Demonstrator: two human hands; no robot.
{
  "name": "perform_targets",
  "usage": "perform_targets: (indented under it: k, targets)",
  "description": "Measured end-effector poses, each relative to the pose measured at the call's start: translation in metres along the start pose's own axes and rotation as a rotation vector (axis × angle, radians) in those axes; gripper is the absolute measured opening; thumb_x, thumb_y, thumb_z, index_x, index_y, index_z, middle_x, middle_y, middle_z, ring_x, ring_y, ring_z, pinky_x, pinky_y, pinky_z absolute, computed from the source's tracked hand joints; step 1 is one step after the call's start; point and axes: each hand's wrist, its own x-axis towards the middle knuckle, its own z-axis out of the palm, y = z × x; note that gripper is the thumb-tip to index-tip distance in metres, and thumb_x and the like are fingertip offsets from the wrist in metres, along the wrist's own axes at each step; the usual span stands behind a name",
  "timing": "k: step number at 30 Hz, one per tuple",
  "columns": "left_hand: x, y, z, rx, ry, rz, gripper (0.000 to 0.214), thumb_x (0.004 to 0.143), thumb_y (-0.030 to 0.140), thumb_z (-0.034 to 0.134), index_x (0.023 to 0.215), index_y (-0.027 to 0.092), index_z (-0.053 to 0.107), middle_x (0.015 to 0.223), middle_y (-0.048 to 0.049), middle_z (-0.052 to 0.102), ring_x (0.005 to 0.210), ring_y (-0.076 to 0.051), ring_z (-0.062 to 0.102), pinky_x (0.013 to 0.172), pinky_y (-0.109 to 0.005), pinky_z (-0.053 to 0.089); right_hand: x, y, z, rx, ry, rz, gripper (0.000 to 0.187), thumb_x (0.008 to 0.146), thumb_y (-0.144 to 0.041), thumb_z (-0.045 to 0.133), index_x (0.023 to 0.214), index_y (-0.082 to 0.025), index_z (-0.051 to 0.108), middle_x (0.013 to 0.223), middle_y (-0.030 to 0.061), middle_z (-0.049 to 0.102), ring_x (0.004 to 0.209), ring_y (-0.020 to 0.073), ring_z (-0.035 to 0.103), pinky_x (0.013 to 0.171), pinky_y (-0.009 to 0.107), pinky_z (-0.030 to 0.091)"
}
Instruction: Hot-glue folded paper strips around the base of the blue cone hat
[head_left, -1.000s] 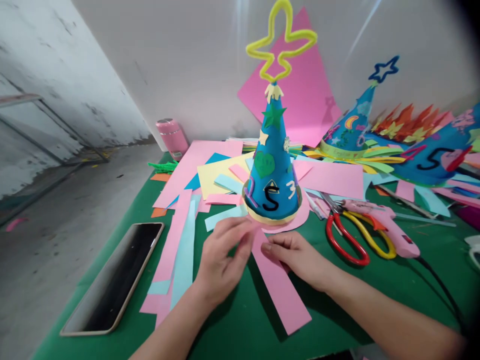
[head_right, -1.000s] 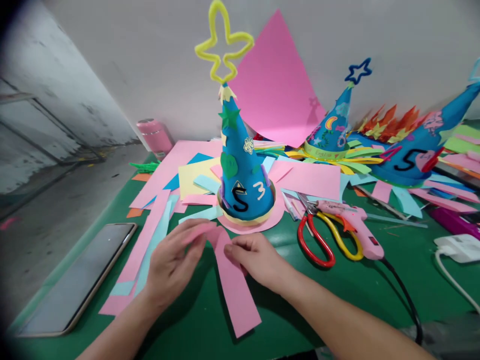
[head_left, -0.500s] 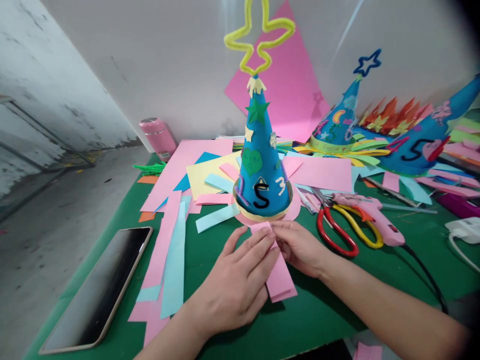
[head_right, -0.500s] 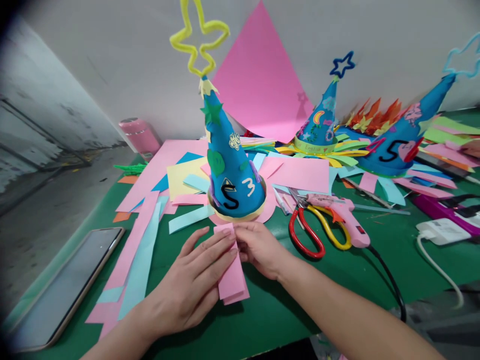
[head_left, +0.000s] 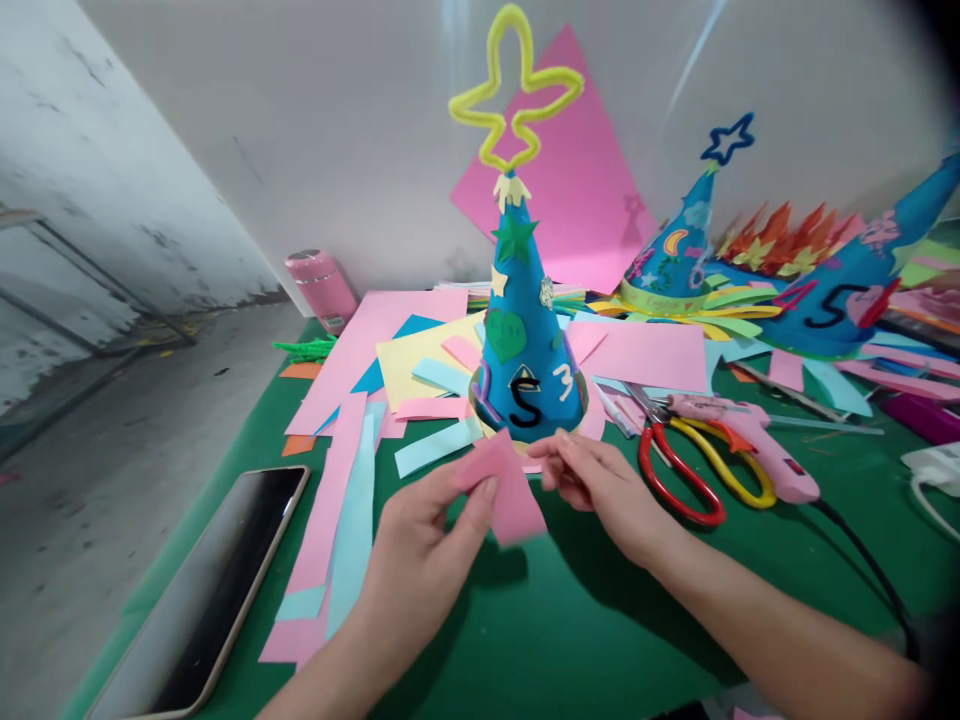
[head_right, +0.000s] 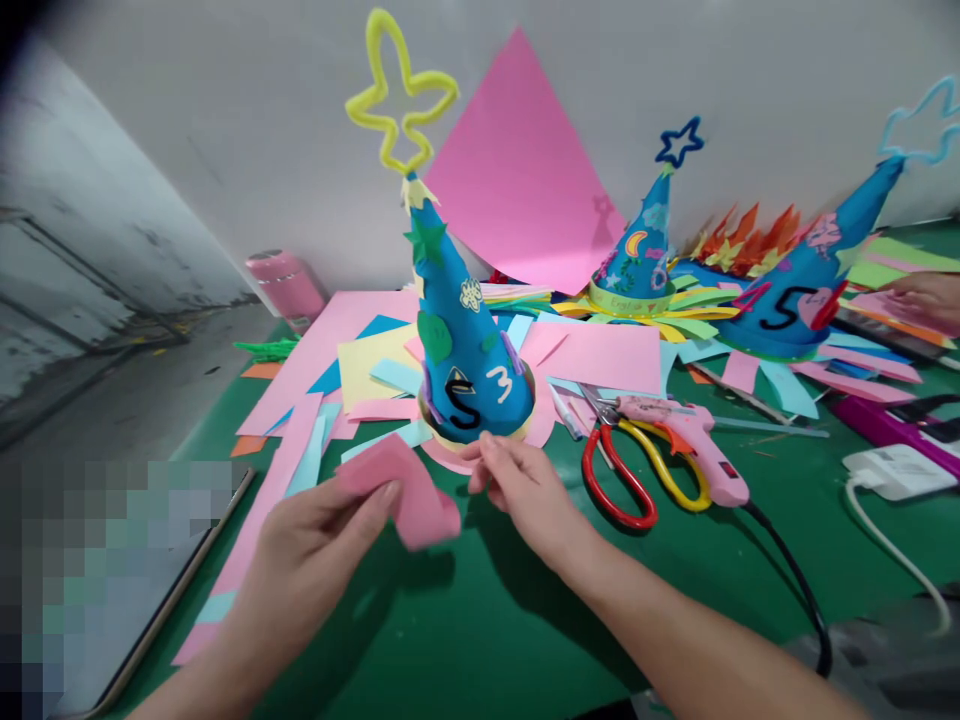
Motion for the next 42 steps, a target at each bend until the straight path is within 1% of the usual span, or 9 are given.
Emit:
perform_targets:
  k: [1, 3, 6, 9, 14, 21, 30, 37, 42]
  targets:
    - [0.002, 0.001, 0.0, -0.156, -0.064, -0.169, 0.022, 0.082, 0.024, 0.049, 0.093, 0.016, 0.066, 0.083, -0.0041, 0.068, 0.079, -0.02, 0.06, 0.07, -0.028, 0.046, -0.001, -0.002, -0.001, -0.047, 0.03, -0.058, 0.035, 0.082, -0.045, 0.047, 0.083, -0.014, 0.062, 0.06, -0.0026, 0.047, 0.047, 0.0048, 0.034, 0.042, 0.02, 0.02]
    - [0.005, -0.003, 0.003, -0.431, -0.207, -0.381, 0.023, 0.081, 0.028, 0.052, 0.09, 0.014, 0.068, 0.079, -0.0046, 0.068, 0.076, -0.018, 0.059, 0.07, -0.027, 0.044, -0.004, -0.004, -0.001, -0.106, 0.032, -0.113, 0.032, 0.084, -0.044, 0.045, 0.083, -0.016, 0.06, 0.061, -0.0032, 0.042, 0.05, 0.0058, 0.033, 0.044, 0.02, 0.023]
    - [0.005, -0.02, 0.011, -0.638, -0.297, -0.486, 0.021, 0.077, 0.028, 0.059, 0.087, 0.012, 0.069, 0.076, -0.0052, 0.066, 0.074, -0.016, 0.055, 0.071, -0.026, 0.041, -0.007, -0.005, 0.001, -0.179, -0.064, -0.105, 0.024, 0.084, -0.04, 0.048, 0.087, -0.018, 0.056, 0.068, -0.0024, 0.044, 0.058, 0.0074, 0.037, 0.05, 0.02, 0.029]
    - [0.004, -0.031, 0.017, -0.685, -0.327, -0.501, 0.022, 0.076, 0.03, 0.061, 0.085, 0.011, 0.069, 0.073, -0.0045, 0.064, 0.071, -0.014, 0.052, 0.068, -0.025, 0.038, -0.007, -0.003, 0.004, -0.26, -0.148, -0.088, 0.021, 0.082, -0.038, 0.051, 0.083, -0.017, 0.053, 0.071, -0.0016, 0.045, 0.064, 0.0092, 0.039, 0.056, 0.022, 0.033]
    - [0.0, -0.033, 0.016, -0.687, -0.37, -0.5, 0.021, 0.074, 0.03, 0.063, 0.082, 0.011, 0.069, 0.07, -0.0029, 0.061, 0.067, -0.012, 0.049, 0.066, -0.024, 0.036, -0.002, 0.004, 0.008, -0.332, -0.18, -0.108, 0.025, 0.08, -0.033, 0.053, 0.063, -0.015, 0.048, 0.059, -0.0042, 0.039, 0.056, 0.0076, 0.033, 0.05, 0.021, 0.029]
    - [-0.003, -0.04, 0.015, -0.803, -0.28, -0.54, 0.028, 0.079, 0.036, 0.056, 0.067, 0.011, 0.063, 0.061, 0.0, 0.05, 0.064, -0.012, 0.044, 0.068, -0.027, 0.036, 0.0, 0.008, 0.005, -0.275, -0.159, -0.034, 0.022, 0.078, -0.034, 0.056, 0.069, -0.014, 0.053, 0.062, -0.0031, 0.043, 0.057, 0.008, 0.035, 0.051, 0.022, 0.03]
    - [-0.005, -0.042, 0.016, -0.667, -0.3, -0.529, 0.035, 0.08, 0.042, 0.051, 0.061, 0.012, 0.052, 0.059, 0.004, 0.033, 0.058, -0.009, 0.025, 0.054, -0.022, 0.025, -0.002, 0.007, 0.009, -0.154, -0.148, 0.007, 0.021, 0.075, -0.028, 0.06, 0.063, -0.015, 0.048, 0.058, -0.0055, 0.041, 0.054, 0.0061, 0.034, 0.05, 0.019, 0.029]
    - [-0.002, -0.036, 0.014, -0.645, -0.279, -0.518, 0.036, 0.076, 0.045, 0.054, 0.062, 0.013, 0.06, 0.058, 0.0009, 0.047, 0.06, -0.012, 0.04, 0.059, -0.024, 0.033, -0.001, 0.009, 0.008, -0.197, -0.138, 0.006, 0.021, 0.074, -0.03, 0.062, 0.065, -0.016, 0.049, 0.058, -0.0062, 0.039, 0.054, 0.0058, 0.033, 0.049, 0.019, 0.028]
    - [-0.002, -0.034, 0.015, -0.613, -0.286, -0.499, 0.03, 0.075, 0.041, 0.057, 0.068, 0.012, 0.061, 0.062, 0.0005, 0.05, 0.061, -0.011, 0.039, 0.059, -0.023, 0.033, -0.001, 0.008, 0.008, -0.186, -0.136, -0.006, 0.021, 0.074, -0.031, 0.062, 0.065, -0.016, 0.049, 0.059, -0.006, 0.039, 0.054, 0.0063, 0.034, 0.049, 0.019, 0.028]
